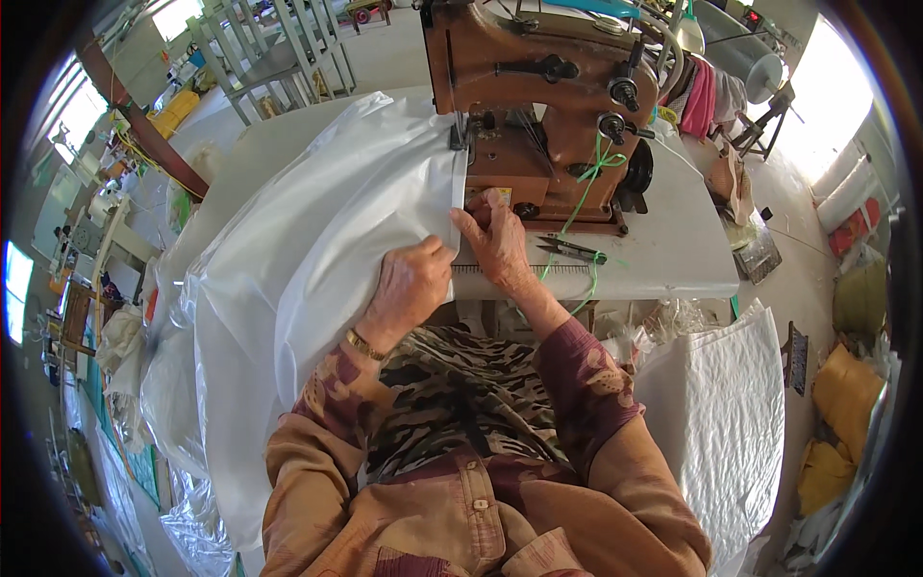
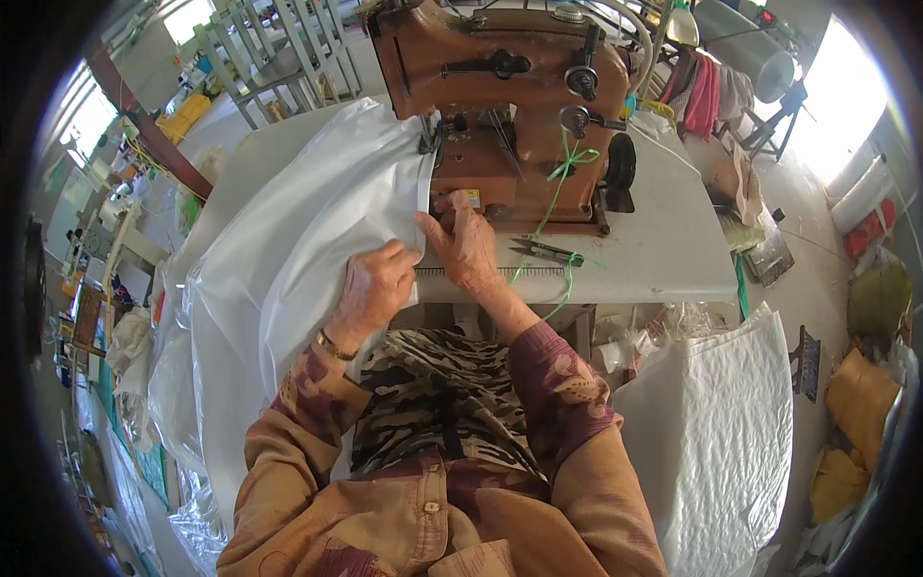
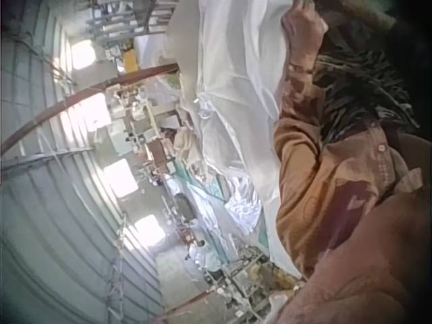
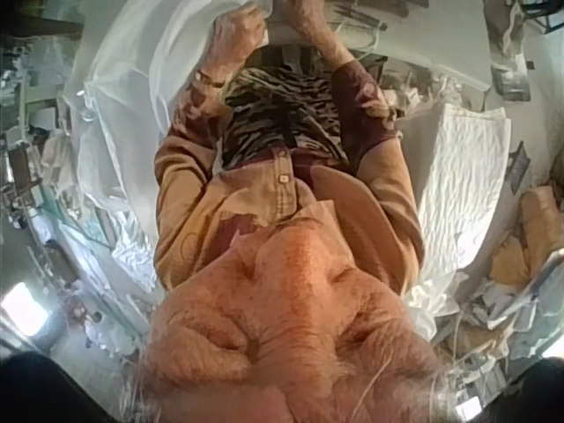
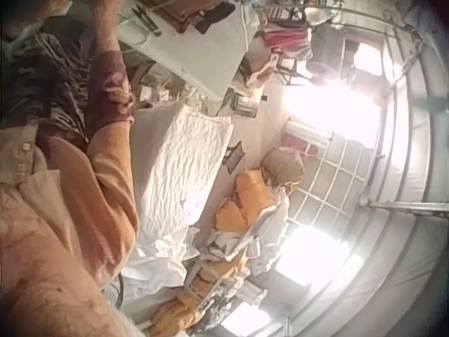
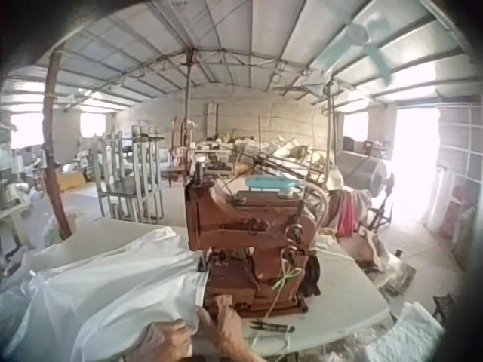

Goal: The person aligns the edges of a large white woven sack and sews them using a sewing machine. They repeatedly guide the fabric through the machine, cut the thread, and reposition the material to continue stitching along the seam. The person also handles a clear plastic bag, folding and manipulating it on the work surface.

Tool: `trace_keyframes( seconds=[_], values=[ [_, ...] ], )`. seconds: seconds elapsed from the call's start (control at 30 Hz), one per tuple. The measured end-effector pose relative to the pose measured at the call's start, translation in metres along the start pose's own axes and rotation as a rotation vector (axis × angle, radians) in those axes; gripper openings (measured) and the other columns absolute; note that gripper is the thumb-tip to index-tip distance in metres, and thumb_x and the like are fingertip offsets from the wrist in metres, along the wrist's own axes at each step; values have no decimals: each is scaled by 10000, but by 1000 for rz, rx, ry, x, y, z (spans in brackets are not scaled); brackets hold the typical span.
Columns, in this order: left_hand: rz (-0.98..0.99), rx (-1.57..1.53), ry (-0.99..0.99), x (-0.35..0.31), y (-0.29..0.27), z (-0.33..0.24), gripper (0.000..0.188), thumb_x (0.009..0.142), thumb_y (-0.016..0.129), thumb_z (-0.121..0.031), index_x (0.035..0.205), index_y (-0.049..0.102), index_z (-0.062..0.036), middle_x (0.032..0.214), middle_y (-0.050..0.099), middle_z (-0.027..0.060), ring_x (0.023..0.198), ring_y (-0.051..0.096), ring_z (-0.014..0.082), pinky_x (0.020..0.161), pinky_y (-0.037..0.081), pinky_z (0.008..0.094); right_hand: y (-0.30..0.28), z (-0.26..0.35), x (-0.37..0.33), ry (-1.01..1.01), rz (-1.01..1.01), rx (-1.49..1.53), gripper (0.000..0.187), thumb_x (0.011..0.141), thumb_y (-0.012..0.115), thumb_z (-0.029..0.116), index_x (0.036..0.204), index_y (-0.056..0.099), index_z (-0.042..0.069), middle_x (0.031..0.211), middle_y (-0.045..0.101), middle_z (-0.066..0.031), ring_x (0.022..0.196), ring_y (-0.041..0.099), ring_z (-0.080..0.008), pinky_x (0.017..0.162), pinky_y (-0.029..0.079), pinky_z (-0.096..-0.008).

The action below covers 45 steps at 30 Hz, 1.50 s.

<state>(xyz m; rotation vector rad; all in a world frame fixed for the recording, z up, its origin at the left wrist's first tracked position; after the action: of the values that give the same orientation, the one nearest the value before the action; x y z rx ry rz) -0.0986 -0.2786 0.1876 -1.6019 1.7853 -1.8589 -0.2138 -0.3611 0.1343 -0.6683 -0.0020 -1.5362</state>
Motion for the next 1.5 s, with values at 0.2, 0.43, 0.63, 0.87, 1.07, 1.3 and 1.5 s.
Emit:
trace_keyframes(
  seconds=[0.2,0.43,0.63,0.87,1.07,1.3,1.5],
  values=[
    [-199,44,-97,16,1,20,235,782,619,-1,999,703,-31,791,604,139,633,591,375,566,495,444,1,1,0,-4,-32,43,397,952,664,397,975,570,12,736,691,-146,697,677,-324,664,519,-420],
    [-270,-12,-280,-69,-11,-14,496,900,725,-209,1304,559,27,1171,577,201,1081,559,380,906,471,448,4,-4,0,-59,73,324,441,964,654,387,1070,602,-38,884,717,-142,844,691,-208,802,526,-344],
    [-318,290,-475,-240,14,34,381,931,636,-172,1263,576,5,1244,552,207,1150,512,426,992,424,490,23,-2,-32,-40,270,423,507,945,661,446,1067,588,-41,902,698,-125,851,668,-212,812,518,-344],
    [-81,-90,-581,-269,-10,66,137,950,622,-99,987,635,31,853,617,100,867,596,242,829,476,367,3,53,-91,-439,200,152,510,897,698,483,988,634,-15,889,665,-159,872,622,-368,879,485,-426],
    [-233,-1015,-868,-233,-80,1,195,1020,602,-200,977,652,-16,795,582,-69,677,470,13,592,376,196,1,53,-103,-311,171,81,357,936,695,302,922,630,-48,808,613,-152,776,606,-383,747,512,-388],
    [-34,-758,-802,-254,-73,30,277,1022,597,-184,1217,651,5,860,642,-34,713,515,17,630,400,173,-49,-12,-139,220,-270,280,406,1009,590,278,710,606,4,612,645,-28,566,557,-65,565,444,-239],
    [-56,-414,-488,-210,-77,-22,372,922,710,-93,1267,630,21,962,687,103,769,605,128,740,506,288,-1,-40,-184,348,-149,678,231,1008,605,226,933,634,9,783,635,4,724,545,-72,674,443,-230]
  ],
)
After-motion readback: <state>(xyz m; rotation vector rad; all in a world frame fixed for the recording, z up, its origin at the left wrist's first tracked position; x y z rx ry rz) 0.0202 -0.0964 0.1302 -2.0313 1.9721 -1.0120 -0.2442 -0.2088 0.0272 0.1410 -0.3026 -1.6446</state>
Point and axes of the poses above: each hand's wrist, its own x-axis towards the middle knuckle, its own y-axis out of the palm, z = x × y, the point moved 9 cm from there along x, towards the middle knuckle
